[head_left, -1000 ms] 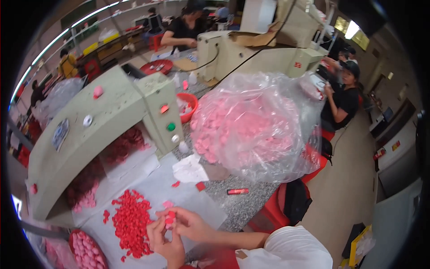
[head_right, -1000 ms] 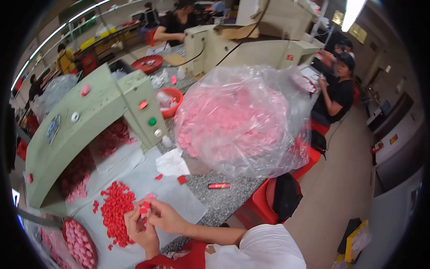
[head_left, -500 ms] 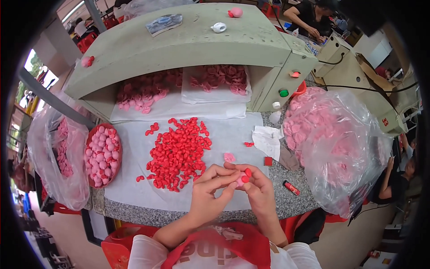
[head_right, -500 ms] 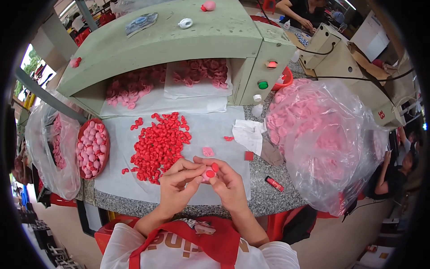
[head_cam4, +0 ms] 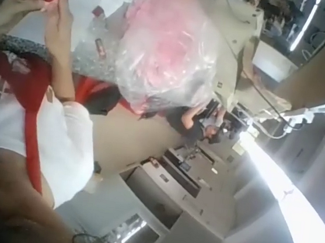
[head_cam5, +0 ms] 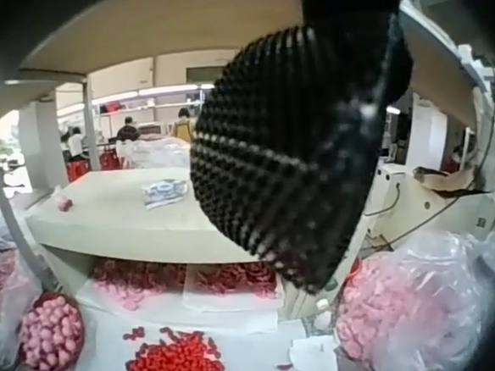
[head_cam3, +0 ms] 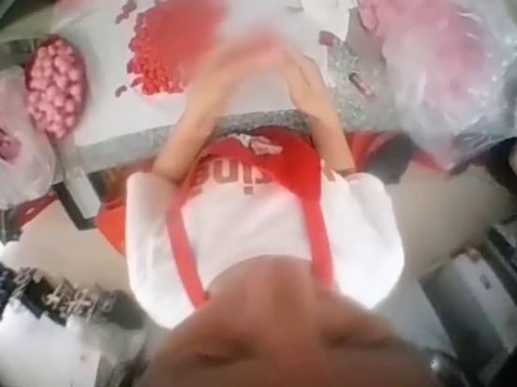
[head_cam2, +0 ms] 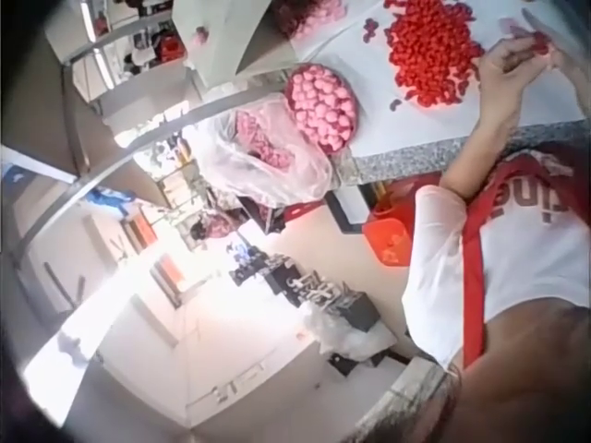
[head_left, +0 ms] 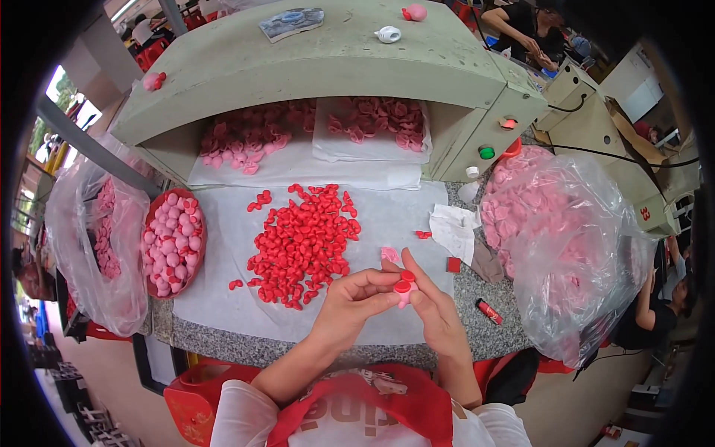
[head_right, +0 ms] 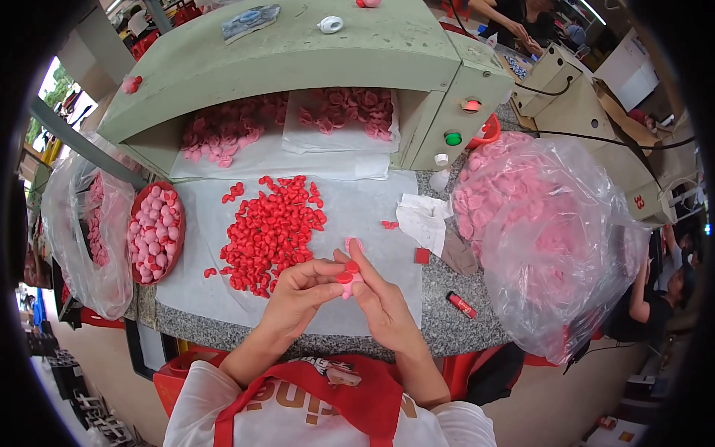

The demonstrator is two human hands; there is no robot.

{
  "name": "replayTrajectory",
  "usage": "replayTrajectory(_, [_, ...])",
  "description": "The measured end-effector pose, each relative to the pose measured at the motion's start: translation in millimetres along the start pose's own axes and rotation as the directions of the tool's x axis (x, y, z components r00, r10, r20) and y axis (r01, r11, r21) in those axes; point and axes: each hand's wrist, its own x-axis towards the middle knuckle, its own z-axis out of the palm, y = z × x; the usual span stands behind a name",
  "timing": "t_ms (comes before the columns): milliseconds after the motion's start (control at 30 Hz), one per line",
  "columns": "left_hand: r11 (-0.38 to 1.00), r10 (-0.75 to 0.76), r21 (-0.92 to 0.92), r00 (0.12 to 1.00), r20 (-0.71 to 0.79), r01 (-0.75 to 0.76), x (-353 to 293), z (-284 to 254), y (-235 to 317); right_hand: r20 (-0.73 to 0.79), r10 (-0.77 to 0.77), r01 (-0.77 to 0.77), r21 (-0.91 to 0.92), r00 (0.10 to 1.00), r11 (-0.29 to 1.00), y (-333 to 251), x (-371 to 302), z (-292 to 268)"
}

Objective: Assemble small red and pink plastic components at a factory workbench using a tube of adhesive.

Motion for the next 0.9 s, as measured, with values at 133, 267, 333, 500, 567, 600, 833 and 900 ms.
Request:
replayTrajectory(133, [0.999, 0.028, -0.03, 0.999, 0.046, -0.027, 0, -8, -6, -0.011, -0.06, 0.059, -0.057, 0.998, 0.997, 0, 3, 2])
replayTrajectory(267, [0.934, -0.144, -0.306, 0.978, 0.15, 0.184, 2, -1, 1, -0.004, -0.146, 0.142, -0.185, 0.989, 0.972, 10, 7, 0])
replayTrajectory(333, [0.922, -0.126, -0.348, 0.981, 0.148, 0.171, 1, -2, -4, 0.002, -0.202, 0.198, -0.206, 0.979, 0.958, 9, 7, 2])
replayTrajectory(500, [0.948, 0.041, -0.316, 0.981, 0.191, 0.022, -2, -4, -9, -0.055, -0.356, 0.345, -0.147, 0.933, 0.927, 20, 3, 9])
replayTrajectory(567, [0.98, 0.186, -0.104, 0.963, 0.196, -0.168, -4, -6, -12, -0.026, -0.369, 0.368, -0.042, 0.929, 0.929, 20, 2, 12])
replayTrajectory(600, [0.98, 0.187, -0.105, 0.963, 0.195, -0.169, -5, -5, -12, 0.001, -0.386, 0.385, 0.067, 0.923, 0.921, 20, 1, 14])
replayTrajectory(833, [0.947, 0.322, -0.044, 0.943, 0.087, -0.319, -15, 8, -11, 0.076, -0.312, 0.304, 0.094, 0.947, 0.948, 16, 2, 15])
replayTrajectory(900, [0.939, 0.344, -0.025, 0.937, 0.067, -0.343, -17, 12, -9, 0.126, -0.357, 0.333, 0.176, 0.925, 0.926, 15, 2, 14])
